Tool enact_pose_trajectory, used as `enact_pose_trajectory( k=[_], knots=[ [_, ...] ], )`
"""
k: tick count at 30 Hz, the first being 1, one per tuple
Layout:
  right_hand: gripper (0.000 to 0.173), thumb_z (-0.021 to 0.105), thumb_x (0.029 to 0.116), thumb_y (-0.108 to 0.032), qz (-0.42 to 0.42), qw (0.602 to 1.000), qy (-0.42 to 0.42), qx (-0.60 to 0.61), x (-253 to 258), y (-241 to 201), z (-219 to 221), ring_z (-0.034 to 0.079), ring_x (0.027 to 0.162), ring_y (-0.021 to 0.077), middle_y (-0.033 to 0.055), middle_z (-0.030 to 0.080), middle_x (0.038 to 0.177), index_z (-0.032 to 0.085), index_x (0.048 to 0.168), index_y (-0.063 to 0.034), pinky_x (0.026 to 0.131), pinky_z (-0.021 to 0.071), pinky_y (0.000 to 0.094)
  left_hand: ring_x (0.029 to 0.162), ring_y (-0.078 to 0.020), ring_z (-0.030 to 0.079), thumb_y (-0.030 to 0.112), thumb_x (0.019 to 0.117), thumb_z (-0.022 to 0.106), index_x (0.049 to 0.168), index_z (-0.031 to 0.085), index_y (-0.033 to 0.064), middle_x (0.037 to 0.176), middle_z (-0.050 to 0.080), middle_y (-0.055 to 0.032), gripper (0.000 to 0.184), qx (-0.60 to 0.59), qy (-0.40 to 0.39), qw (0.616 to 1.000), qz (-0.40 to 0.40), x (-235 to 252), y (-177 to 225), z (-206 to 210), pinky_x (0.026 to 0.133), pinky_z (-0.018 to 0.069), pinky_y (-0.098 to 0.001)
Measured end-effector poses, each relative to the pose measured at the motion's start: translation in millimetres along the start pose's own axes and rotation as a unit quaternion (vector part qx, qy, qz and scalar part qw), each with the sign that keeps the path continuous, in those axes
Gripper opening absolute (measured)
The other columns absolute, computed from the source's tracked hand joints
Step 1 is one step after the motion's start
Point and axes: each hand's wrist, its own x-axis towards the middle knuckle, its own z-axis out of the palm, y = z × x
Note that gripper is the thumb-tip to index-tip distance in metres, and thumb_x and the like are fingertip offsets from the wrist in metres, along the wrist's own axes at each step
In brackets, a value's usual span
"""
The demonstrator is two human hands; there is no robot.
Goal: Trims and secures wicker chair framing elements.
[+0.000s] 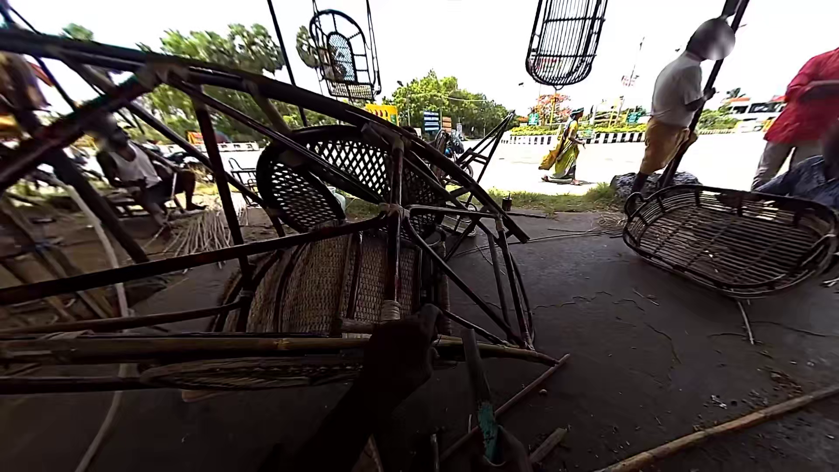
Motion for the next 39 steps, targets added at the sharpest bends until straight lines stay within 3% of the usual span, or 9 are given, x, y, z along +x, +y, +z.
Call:
enact_pose_trajectory(
  k=[10, 15, 24, 27, 29, 32, 34, 37, 39],
  knots=[
    [0.029, 0.067, 0.0865, -0.015, -0.002, 0.992, -0.089, -0.090, 11.6, -18.6, -3.3, 0.056, 0.048, 0.0158, 0.0055, 0.061, 0.073, 0.060, 0.112, -0.0035, 0.045, 0.0520, 0.0350, 0.066, -0.0274, 0.070, 0.013, 0.0813, 0.081, 0.120, 0.068, 0.0137, 0.077, 0.071, -0.0047, 0.041, -0.037, 0.146, 0.988, 0.022, -15.0, 1.3, 17.0, 0.057, 0.0563, -0.0495],
    [0.019, 0.067, 0.0825, -0.012, -0.001, 0.980, -0.187, 0.065, 38.1, 2.8, -8.5, 0.045, 0.040, 0.0109, -0.0019, 0.049, 0.058, 0.053, 0.095, -0.0108, 0.038, 0.0421, 0.0293, 0.087, -0.0221, 0.070, 0.006, 0.0754, 0.084, 0.142, 0.052, 0.0131, 0.106, 0.068, -0.0028, 0.074, -0.090, 0.154, 0.981, 0.075, -9.0, -8.7, 15.0, 0.069, 0.0597, -0.0456],
    [0.020, 0.065, 0.0830, -0.007, -0.019, 0.941, -0.239, 0.240, 30.1, 18.8, 11.1, 0.044, 0.039, 0.0070, -0.0038, 0.049, 0.056, 0.051, 0.095, -0.0123, 0.037, 0.0403, 0.0248, 0.088, -0.0199, 0.070, 0.007, 0.0699, 0.088, 0.144, 0.052, 0.0166, 0.109, 0.067, -0.0021, 0.083, -0.096, 0.110, 0.985, 0.092, -4.1, -13.3, 11.3, 0.069, 0.0609, -0.0442],
    [0.017, 0.075, 0.0846, -0.026, -0.090, 0.880, -0.274, 0.376, 38.3, 44.0, 57.6, 0.043, 0.039, 0.0006, -0.0104, 0.048, 0.056, 0.060, 0.092, -0.0209, 0.035, 0.0369, 0.0190, 0.093, -0.0205, 0.069, 0.007, 0.0671, 0.091, 0.149, 0.047, 0.0186, 0.115, 0.065, -0.0025, 0.094, -0.125, 0.095, 0.983, 0.096, -4.9, -12.1, 8.2, 0.075, 0.0611, -0.0441],
    [0.014, 0.068, 0.0846, -0.021, -0.089, 0.895, -0.196, 0.390, 30.2, 30.9, 80.8, 0.043, 0.039, 0.0009, -0.0109, 0.045, 0.054, 0.057, 0.092, -0.0166, 0.036, 0.0378, 0.0196, 0.095, -0.0195, 0.068, 0.007, 0.0676, 0.090, 0.150, 0.046, 0.0196, 0.116, 0.064, -0.0020, 0.094, -0.142, 0.091, 0.981, 0.090, -2.8, -12.1, 4.7, 0.077, 0.0612, -0.0428],
    [0.019, 0.057, 0.0848, -0.008, -0.024, 0.970, -0.059, 0.233, 13.0, 4.5, 73.7, 0.044, 0.043, 0.0067, -0.0036, 0.047, 0.060, 0.053, 0.103, -0.0038, 0.038, 0.0408, 0.0257, 0.095, -0.0188, 0.068, 0.006, 0.0687, 0.090, 0.148, 0.048, 0.0188, 0.116, 0.065, -0.0020, 0.091, -0.155, 0.071, 0.982, 0.077, -1.2, -14.9, -3.1, 0.079, 0.0610, -0.0418],
    [0.028, 0.059, 0.0890, -0.011, -0.014, 0.995, -0.067, 0.068, 12.5, -5.4, 33.8, 0.048, 0.049, 0.0125, 0.0031, 0.053, 0.070, 0.053, 0.114, -0.0018, 0.044, 0.0440, 0.0317, 0.094, -0.0190, 0.069, 0.006, 0.0702, 0.089, 0.143, 0.052, 0.0168, 0.114, 0.067, -0.0021, 0.083, -0.134, 0.063, 0.986, 0.080, -0.5, -16.3, -3.5, 0.080, 0.0610, -0.0417],
    [0.054, 0.060, 0.0929, -0.026, 0.010, 0.963, -0.090, -0.255, 14.3, -29.5, -24.1, 0.066, 0.080, 0.0271, 0.0125, 0.066, 0.097, 0.044, 0.141, -0.0093, 0.071, 0.0552, 0.0497, 0.086, -0.0198, 0.070, 0.013, 0.0789, 0.084, 0.130, 0.061, 0.0174, 0.102, 0.070, -0.0008, 0.056, -0.096, 0.028, 0.993, 0.058, -2.7, -9.6, -0.1, 0.073, 0.0601, -0.0448],
    [0.053, 0.058, 0.0959, -0.024, 0.016, 0.924, -0.069, -0.377, 6.5, -53.0, -33.9, 0.070, 0.095, 0.0331, 0.0156, 0.070, 0.104, 0.044, 0.145, -0.0117, 0.083, 0.0554, 0.0561, 0.080, -0.0187, 0.071, 0.014, 0.0850, 0.079, 0.122, 0.065, 0.0187, 0.093, 0.072, 0.0014, 0.040, -0.104, 0.045, 0.993, 0.045, -5.7, -5.2, 4.7, 0.070, 0.0599, -0.0457]
  ],
)
